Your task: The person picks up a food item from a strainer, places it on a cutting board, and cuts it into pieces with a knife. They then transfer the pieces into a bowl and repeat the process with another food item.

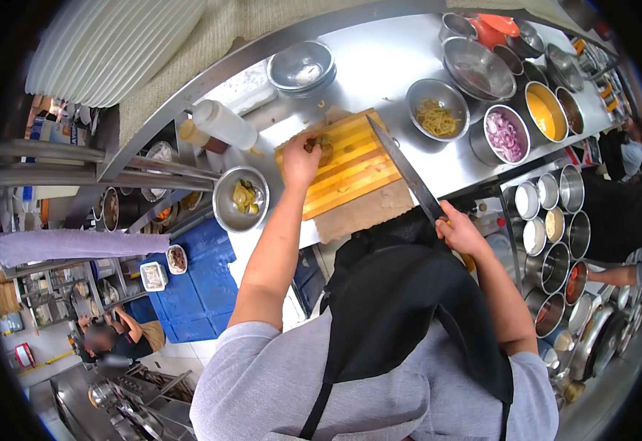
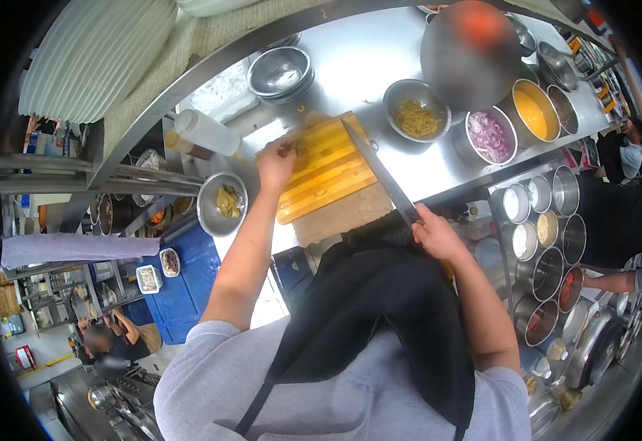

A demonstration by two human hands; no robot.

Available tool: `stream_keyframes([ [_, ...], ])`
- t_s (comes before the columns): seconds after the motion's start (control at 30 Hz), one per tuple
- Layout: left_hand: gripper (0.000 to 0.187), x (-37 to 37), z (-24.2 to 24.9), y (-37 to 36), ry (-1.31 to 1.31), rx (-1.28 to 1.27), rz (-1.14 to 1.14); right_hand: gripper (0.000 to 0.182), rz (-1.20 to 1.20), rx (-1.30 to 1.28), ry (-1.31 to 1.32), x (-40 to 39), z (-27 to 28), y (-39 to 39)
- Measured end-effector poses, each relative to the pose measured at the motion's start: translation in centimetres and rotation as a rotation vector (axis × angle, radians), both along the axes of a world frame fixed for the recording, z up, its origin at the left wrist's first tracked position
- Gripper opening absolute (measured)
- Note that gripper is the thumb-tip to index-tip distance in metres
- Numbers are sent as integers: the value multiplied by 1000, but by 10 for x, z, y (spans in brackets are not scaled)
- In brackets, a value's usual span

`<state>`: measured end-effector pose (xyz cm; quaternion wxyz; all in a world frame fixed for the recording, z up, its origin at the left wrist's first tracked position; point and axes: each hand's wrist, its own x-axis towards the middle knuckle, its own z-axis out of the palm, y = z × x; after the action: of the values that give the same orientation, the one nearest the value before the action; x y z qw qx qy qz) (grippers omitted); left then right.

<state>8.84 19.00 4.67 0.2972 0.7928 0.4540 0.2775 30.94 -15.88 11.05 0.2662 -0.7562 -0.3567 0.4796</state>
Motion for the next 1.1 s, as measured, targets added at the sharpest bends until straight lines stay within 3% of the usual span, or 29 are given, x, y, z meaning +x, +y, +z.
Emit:
stream_keyframes([
  [0.3,32,30,-7,3,191,-77,-198,36,-65,-11,1,5,7,-14],
  [0.5,34,30,-16,-5,178,38,-268,37,-103,-13,-11,8,-1,-25],
  [0.77,28,30,-18,-2,104,-17,-250,39,-96,-3,-8,5,3,-22],
  [0.87,27,32,-18,-2,120,-96,-213,40,-21,-17,-81,5,-4,-16],
  [0.93,28,36,-16,-7,123,-162,-196,44,122,19,-369,-1,-7,-8],
  [1.03,41,27,-12,-39,161,-140,-123,52,227,38,-464,-17,11,13],
  [1.1,58,20,-8,-59,-6,-14,-98,61,293,-18,-504,-29,23,29],
])
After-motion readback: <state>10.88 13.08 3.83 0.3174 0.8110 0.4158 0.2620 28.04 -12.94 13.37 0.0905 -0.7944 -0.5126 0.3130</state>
